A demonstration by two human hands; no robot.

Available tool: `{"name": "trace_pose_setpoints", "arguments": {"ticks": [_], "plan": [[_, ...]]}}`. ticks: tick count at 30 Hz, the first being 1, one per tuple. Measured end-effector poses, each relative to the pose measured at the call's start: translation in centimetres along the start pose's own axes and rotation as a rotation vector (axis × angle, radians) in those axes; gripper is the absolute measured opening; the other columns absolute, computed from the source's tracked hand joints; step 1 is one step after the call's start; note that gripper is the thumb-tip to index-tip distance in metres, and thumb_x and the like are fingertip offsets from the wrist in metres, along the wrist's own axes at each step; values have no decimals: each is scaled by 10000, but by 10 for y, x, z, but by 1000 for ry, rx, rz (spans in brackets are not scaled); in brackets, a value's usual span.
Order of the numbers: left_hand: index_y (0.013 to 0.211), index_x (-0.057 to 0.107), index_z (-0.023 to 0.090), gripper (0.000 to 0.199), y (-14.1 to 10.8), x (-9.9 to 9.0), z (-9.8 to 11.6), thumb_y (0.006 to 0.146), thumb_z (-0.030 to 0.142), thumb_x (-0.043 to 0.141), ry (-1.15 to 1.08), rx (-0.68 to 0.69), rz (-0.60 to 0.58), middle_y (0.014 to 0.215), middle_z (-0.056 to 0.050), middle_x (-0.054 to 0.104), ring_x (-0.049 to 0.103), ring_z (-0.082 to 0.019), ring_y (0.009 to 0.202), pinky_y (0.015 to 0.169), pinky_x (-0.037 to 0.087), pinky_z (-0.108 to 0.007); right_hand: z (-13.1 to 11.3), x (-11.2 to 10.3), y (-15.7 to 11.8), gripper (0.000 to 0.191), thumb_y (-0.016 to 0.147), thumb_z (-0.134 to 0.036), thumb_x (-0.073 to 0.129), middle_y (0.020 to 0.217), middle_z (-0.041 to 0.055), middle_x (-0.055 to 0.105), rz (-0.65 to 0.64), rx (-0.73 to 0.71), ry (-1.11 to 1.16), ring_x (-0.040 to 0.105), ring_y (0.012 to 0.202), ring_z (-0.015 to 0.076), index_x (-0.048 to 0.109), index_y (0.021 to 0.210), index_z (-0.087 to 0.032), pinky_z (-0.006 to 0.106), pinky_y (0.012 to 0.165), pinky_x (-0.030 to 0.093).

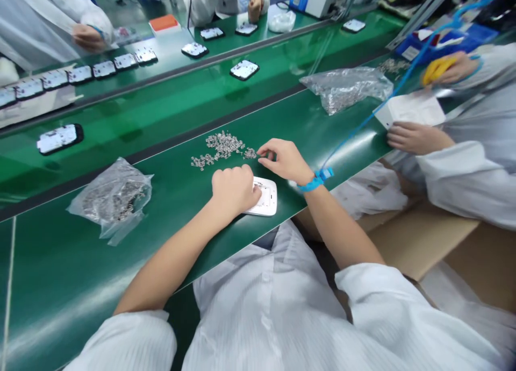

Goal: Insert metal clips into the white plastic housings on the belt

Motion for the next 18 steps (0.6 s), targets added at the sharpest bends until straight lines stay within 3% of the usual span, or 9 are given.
{"name": "trace_pose_setpoints", "arguments": {"ticks": [3, 8, 11, 14, 18], "plan": [[1070, 642, 134, 372, -4, 3, 2, 884, 439, 537, -47, 1, -19, 974, -180, 730, 718, -333, 954, 757, 529, -399, -20, 21, 37, 101, 841, -156, 643, 879, 40, 709, -119, -179, -86, 613, 751, 162, 734, 881, -176, 303, 728, 463], [1047, 687, 123, 304, -11, 8, 9, 878, 341, 558, -130, 49, -36, 970, -190, 741, 729, -324, 954, 739, 533, -381, -79, 92, 80, 123, 903, -136, 642, 970, 42, 734, -469, -537, -125, 648, 924, 180, 753, 925, -187, 306, 848, 472], [1041, 714, 125, 285, -12, 8, 12, 862, 293, 568, -180, 88, -46, 966, -189, 744, 732, -316, 950, 713, 530, -369, -96, 125, 97, 98, 907, -155, 680, 1023, 56, 720, -565, -625, -231, 638, 999, 187, 754, 966, -177, 306, 876, 472], [1042, 736, 136, 278, -12, 7, 11, 855, 271, 581, -221, 115, -45, 960, -187, 742, 729, -303, 964, 710, 524, -352, -96, 136, 111, 116, 933, -187, 658, 1058, 69, 710, -546, -620, -313, 625, 1026, 197, 763, 982, -176, 316, 886, 474], [1030, 748, 145, 253, -11, 8, 11, 851, 254, 605, -259, 143, -23, 953, -191, 737, 727, -299, 979, 707, 513, -339, -82, 133, 121, 115, 905, -181, 674, 973, 58, 735, -582, -602, -377, 637, 958, 212, 786, 887, -201, 339, 847, 484]]}}
Point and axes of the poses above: each hand's wrist, its own y-axis towards the middle knuckle, its own x-axis out of the palm, z = x × y, the point moved 6 cm from there along y, towards the middle knuckle
